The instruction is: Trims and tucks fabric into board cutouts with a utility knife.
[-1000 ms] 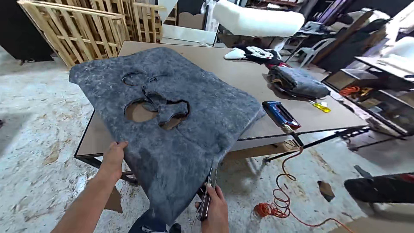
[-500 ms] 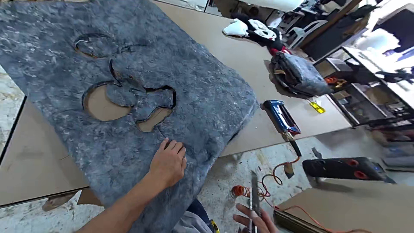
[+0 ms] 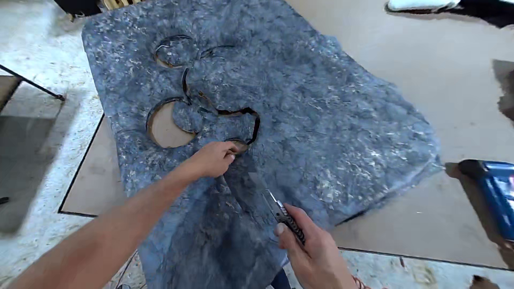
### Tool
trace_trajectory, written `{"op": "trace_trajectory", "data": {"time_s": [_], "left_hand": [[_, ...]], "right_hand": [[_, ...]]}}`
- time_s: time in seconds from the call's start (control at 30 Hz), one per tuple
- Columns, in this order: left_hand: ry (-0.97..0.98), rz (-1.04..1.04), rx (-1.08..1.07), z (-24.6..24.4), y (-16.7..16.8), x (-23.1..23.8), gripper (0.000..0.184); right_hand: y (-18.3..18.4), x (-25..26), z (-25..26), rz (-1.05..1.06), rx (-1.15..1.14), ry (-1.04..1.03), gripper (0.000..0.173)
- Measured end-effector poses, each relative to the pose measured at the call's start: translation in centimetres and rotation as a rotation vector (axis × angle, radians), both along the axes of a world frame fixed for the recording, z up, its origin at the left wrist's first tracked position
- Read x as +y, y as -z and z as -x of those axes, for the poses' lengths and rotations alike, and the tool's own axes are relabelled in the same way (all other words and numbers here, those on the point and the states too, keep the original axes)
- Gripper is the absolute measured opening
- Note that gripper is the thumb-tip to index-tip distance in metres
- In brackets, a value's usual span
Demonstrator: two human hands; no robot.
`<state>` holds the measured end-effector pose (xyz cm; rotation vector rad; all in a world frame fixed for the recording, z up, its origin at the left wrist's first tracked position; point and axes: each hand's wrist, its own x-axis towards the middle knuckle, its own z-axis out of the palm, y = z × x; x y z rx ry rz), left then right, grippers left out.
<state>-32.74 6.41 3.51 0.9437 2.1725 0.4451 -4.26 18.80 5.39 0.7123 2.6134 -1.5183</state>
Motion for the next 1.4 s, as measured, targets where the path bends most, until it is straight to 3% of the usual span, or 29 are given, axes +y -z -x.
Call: {"op": "trace_trajectory", "data": {"time_s": [0.17,0.3,0.43,0.6,0.87,1.17,1.4], "left_hand": [[0.284,0.075,-0.246,2.5,0.3,3.4,0.034],[0.413,0.071,-0.296,3.6,0.4,4.2,0.023],[0.587,0.050,-0.309,5.5,0.2,4.1,0.030],[0.694,0.027,-0.244,6.3,0.2,4.8,0.017],[0.763,0.076,-0.262,6.5,0.5,4.9,0.018],[0.728,0.069,-0.051,7.2,-0.2,4.8,0.027],[0.714,-0.196,-0.107,7.7,1.4,4.4,0.020]], "right_hand": [[-0.5,-3.6,2.2,-0.254,-0.044,-0.075,0.040],[-0.7,-7.0,2.6,-0.282,-0.126,-0.006,0.040],[-0.5,-8.9,4.0,-0.502,-0.129,0.053,0.041],[1.2,-8.9,7.0,-0.742,-0.062,-0.041,0.043],[2.0,-8.9,8.7,-0.861,-0.067,-0.124,0.042],[2.0,-8.4,9.1,-0.902,-0.087,-0.128,0.041],[2.3,-7.9,10.3,-0.961,-0.060,-0.161,0.041]]}}
